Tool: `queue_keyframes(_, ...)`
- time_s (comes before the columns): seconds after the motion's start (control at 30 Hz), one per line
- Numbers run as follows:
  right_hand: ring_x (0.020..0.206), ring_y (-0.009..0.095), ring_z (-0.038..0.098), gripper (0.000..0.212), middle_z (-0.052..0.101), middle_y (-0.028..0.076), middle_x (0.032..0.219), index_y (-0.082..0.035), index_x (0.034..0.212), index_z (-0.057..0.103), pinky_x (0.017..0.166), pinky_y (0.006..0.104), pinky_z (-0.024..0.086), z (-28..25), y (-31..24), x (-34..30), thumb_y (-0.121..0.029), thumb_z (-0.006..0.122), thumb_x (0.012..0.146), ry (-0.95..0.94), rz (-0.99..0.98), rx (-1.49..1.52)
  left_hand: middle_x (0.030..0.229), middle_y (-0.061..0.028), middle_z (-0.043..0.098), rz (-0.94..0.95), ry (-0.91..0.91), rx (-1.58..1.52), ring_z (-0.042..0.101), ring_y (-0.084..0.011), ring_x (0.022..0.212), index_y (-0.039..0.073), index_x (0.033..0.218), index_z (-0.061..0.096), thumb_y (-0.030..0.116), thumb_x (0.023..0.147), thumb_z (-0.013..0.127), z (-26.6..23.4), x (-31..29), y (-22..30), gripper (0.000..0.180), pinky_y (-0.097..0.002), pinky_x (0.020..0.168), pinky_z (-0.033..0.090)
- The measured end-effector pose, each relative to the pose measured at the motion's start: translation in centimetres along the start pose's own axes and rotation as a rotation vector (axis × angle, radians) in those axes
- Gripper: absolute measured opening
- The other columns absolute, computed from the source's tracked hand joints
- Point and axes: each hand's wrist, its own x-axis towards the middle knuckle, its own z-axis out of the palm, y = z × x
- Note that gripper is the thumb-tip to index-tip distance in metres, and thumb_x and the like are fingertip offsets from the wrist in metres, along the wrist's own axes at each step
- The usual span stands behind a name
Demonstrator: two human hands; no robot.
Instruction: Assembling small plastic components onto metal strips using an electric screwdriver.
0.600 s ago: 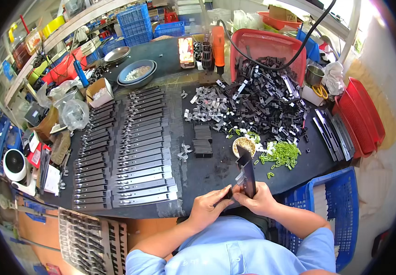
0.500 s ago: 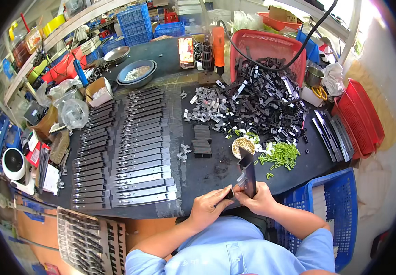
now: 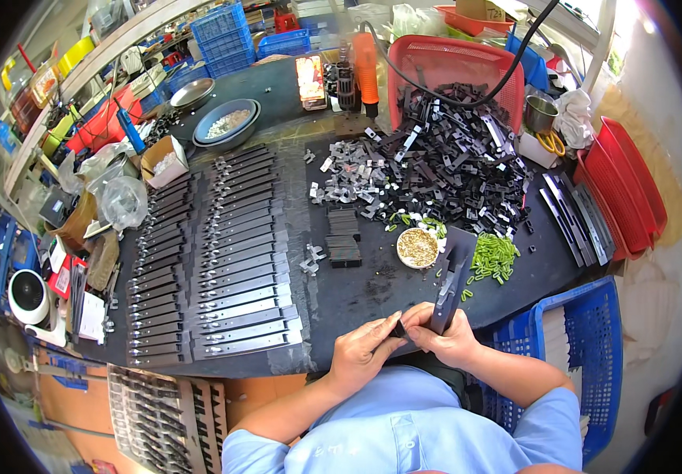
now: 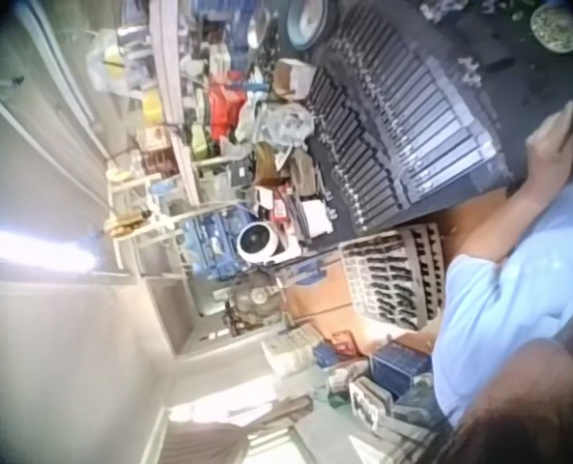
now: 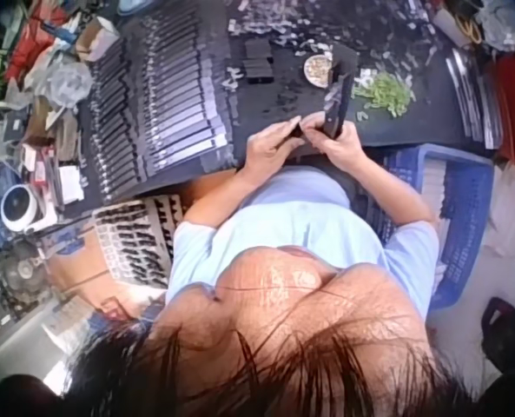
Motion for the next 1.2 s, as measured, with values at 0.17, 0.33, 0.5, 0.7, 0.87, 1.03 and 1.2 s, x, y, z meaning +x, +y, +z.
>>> queue_keyframes(0.17, 0.058, 0.007, 0.049, 0.004, 0.053, 0.009, 0.087, 0.000, 0.081, 0.055, 0.048, 0.0198, 0.040, 0.4, 0.4, -0.1, 0.001, 0.053, 0.077, 0.109, -0.077, -0.105, 0.085, -0.0146, 0.060, 0.072, 0.056, 0.089, 0.061, -0.0245, 0.072, 0.003, 0.101, 0.057, 0.006, 0.060, 0.070, 0.2, 0.4, 0.1, 0.042, -0.0287, 0.061, 0.050)
queue_keyframes(0.33, 0.057, 0.009, 0.048, 0.008, 0.053, 0.006, 0.064, 0.000, 0.076, 0.054, 0.052, 0.0243, 0.041, 0.6, -0.4, 0.6, -0.007, 0.057, 0.074, 0.220, -0.112, -0.459, 0.081, -0.0148, 0.059, 0.146, 0.053, 0.250, 0.060, -0.0253, 0.070, 0.003, 0.098, 0.058, 0.005, 0.056, 0.071, 0.5, 0.5, -1.0, 0.044, -0.0287, 0.059, 0.049)
queue_keyframes(0.5, 0.059, 0.008, 0.050, 0.008, 0.053, 0.005, 0.069, 0.001, 0.077, 0.051, 0.052, 0.0213, 0.042, -1.2, -0.1, 1.0, -0.005, 0.051, 0.072, 0.116, 0.187, -0.399, 0.086, -0.0141, 0.060, -0.140, 0.028, -0.142, 0.061, -0.0197, 0.072, 0.000, 0.097, 0.058, 0.001, 0.062, 0.067, 0.3, -0.1, -0.3, 0.035, -0.0260, 0.062, 0.049)
queue_keyframes(0.7, 0.069, 0.007, 0.049, 0.030, 0.050, 0.005, 0.084, -0.001, 0.099, 0.042, 0.059, 0.0216, 0.042, -0.7, -0.1, 0.3, 0.000, 0.054, 0.072, 0.077, 0.170, -0.084, 0.085, -0.0150, 0.060, -0.046, -0.036, 0.009, 0.061, -0.0215, 0.071, -0.001, 0.095, 0.058, 0.000, 0.062, 0.067, 0.2, 0.0, -0.2, 0.034, -0.0271, 0.062, 0.049)
queue_keyframes(0.87, 0.078, 0.008, 0.046, 0.026, 0.048, 0.003, 0.085, 0.000, 0.097, 0.043, 0.071, 0.0232, 0.040, -0.5, 0.4, -0.2, 0.001, 0.052, 0.073, 0.104, 0.205, -0.260, 0.087, -0.0153, 0.060, 0.064, -0.021, -0.090, 0.061, -0.0218, 0.076, -0.001, 0.092, 0.057, -0.003, 0.061, 0.068, -0.8, -0.7, 0.7, 0.033, -0.0284, 0.065, 0.049)
queue_keyframes(1.03, 0.066, 0.023, 0.058, 0.028, 0.057, 0.011, 0.076, -0.006, 0.102, 0.049, 0.062, 0.0296, 0.045, -3.5, -0.7, -2.1, -0.015, 0.054, 0.076, -0.112, 0.228, -0.788, 0.101, -0.0176, 0.054, -0.229, 0.018, -0.564, 0.059, -0.0181, 0.080, -0.003, 0.101, 0.053, -0.011, 0.063, 0.062, -4.9, -1.4, 1.7, 0.040, -0.0265, 0.068, 0.050)
queue_keyframes(1.2, 0.057, 0.020, 0.052, 0.045, 0.047, 0.004, 0.067, -0.018, 0.105, 0.053, 0.050, 0.0321, 0.042, -6.4, 0.1, -2.9, -0.035, 0.063, 0.065, -0.100, -0.266, -1.547, 0.088, -0.0140, 0.060, -0.201, -0.155, -0.064, 0.060, -0.0181, 0.071, -0.002, 0.092, 0.059, -0.004, 0.062, 0.066, -5.5, -0.1, 1.3, 0.032, -0.0255, 0.063, 0.048)
